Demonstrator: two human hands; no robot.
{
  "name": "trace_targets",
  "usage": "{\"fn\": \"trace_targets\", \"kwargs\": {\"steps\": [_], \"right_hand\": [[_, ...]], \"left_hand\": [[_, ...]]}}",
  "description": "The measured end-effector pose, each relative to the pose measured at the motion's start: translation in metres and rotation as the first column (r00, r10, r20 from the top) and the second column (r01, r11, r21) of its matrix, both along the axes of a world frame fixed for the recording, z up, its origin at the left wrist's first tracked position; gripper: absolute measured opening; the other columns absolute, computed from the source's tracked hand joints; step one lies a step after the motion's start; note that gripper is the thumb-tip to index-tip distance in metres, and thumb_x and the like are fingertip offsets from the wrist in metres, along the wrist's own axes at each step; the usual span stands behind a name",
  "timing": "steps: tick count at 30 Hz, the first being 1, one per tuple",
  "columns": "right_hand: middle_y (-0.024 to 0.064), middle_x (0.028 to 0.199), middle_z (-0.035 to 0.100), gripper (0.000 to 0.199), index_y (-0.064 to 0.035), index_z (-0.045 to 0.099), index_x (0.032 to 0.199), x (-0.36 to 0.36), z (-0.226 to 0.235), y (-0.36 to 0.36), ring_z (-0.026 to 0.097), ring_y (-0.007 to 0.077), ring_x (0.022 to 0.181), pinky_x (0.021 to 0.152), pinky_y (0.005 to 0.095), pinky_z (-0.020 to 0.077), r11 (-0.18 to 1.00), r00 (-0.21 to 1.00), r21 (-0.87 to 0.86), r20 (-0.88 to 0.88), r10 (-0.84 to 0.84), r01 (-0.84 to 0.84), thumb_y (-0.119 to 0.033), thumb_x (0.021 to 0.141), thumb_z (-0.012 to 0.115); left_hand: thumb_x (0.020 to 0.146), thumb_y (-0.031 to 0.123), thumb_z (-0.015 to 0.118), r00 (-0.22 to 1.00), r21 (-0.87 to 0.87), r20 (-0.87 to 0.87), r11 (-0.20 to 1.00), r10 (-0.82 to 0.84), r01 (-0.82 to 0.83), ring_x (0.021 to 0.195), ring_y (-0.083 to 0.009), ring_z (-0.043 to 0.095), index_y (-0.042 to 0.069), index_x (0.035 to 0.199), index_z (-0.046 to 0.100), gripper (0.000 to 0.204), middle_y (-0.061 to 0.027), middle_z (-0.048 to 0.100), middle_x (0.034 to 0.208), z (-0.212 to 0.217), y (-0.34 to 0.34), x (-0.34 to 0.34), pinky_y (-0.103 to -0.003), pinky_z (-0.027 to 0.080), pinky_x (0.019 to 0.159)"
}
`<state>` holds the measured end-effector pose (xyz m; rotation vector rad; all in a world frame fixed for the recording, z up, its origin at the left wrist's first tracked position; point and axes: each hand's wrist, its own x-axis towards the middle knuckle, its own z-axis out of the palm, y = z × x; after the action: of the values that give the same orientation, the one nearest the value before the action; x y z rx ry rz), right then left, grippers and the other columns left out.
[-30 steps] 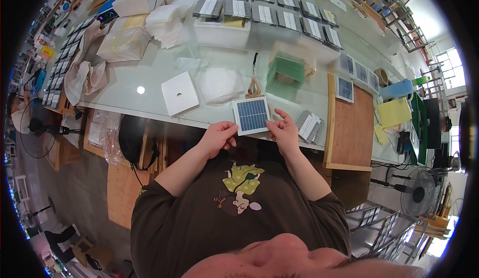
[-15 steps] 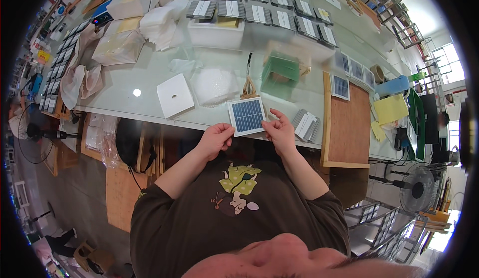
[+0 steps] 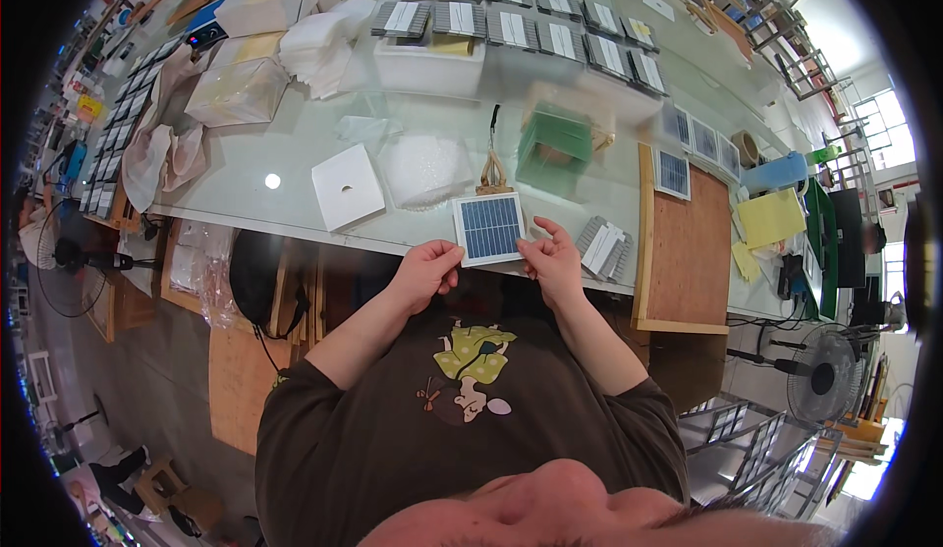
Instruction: Inspecting and packaging small solar panels into individual white paper boxes.
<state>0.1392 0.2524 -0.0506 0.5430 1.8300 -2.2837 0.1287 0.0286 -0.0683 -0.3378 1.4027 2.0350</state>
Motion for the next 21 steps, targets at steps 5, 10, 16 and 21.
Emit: {"fn": "trace_targets", "kwargs": {"steps": [5, 10, 16, 21], "right_hand": [[0.0004, 0.064, 0.055, 0.047, 0.0013, 0.043, 0.121, 0.001, 0.000, -0.002, 0.048, 0.0073, 0.049, 0.042, 0.0192, 0.0352, 1.000, 1.000, 0.022, 0.016, -0.017, 0.017, -0.004, 0.082, 0.069], [0.0001, 0.063, 0.055, 0.040, -0.0010, 0.046, 0.112, -0.005, 0.001, -0.002, 0.048, 0.0074, 0.048, 0.041, 0.0208, 0.0345, 0.998, 0.998, 0.037, 0.027, -0.050, 0.049, -0.006, 0.081, 0.070], [0.0008, 0.063, 0.056, 0.040, -0.0009, 0.046, 0.112, -0.003, 0.002, 0.000, 0.048, 0.0075, 0.048, 0.041, 0.0211, 0.0346, 0.999, 0.998, 0.032, 0.057, -0.037, 0.035, -0.007, 0.081, 0.071], [0.0020, 0.068, 0.060, 0.037, -0.0003, 0.047, 0.111, 0.001, 0.004, 0.005, 0.052, 0.0076, 0.052, 0.045, 0.0198, 0.0381, 0.989, 0.996, 0.127, 0.054, 0.071, -0.077, -0.007, 0.083, 0.070]], "left_hand": [[0.092, 0.019, 0.060, 1.000, -0.029, -0.022, 1.000, 0.000, -0.001, 0.051, -0.0066, 0.048, 0.004, 0.089, 0.059, 0.016, 0.0004, 0.054, 0.068, 0.003, 0.001, -0.001, -0.020, 0.034, 0.042], [0.091, 0.020, 0.062, 1.000, -0.156, -0.016, 0.988, -0.011, 0.009, 0.051, -0.0070, 0.050, 0.003, 0.089, 0.060, 0.017, 0.0003, 0.056, 0.071, 0.012, 0.002, -0.011, -0.021, 0.035, 0.042], [0.090, 0.019, 0.063, 0.997, -0.064, 0.072, 0.998, 0.018, -0.014, 0.051, -0.0073, 0.050, 0.004, 0.089, 0.061, 0.016, 0.0005, 0.057, 0.072, 0.018, 0.001, -0.008, -0.021, 0.036, 0.042], [0.089, 0.018, 0.064, 0.999, -0.146, -0.030, 0.989, -0.015, 0.010, 0.048, -0.0061, 0.047, 0.003, 0.088, 0.061, 0.015, 0.0018, 0.055, 0.068, 0.017, -0.002, -0.006, -0.020, 0.033, 0.042]]}}
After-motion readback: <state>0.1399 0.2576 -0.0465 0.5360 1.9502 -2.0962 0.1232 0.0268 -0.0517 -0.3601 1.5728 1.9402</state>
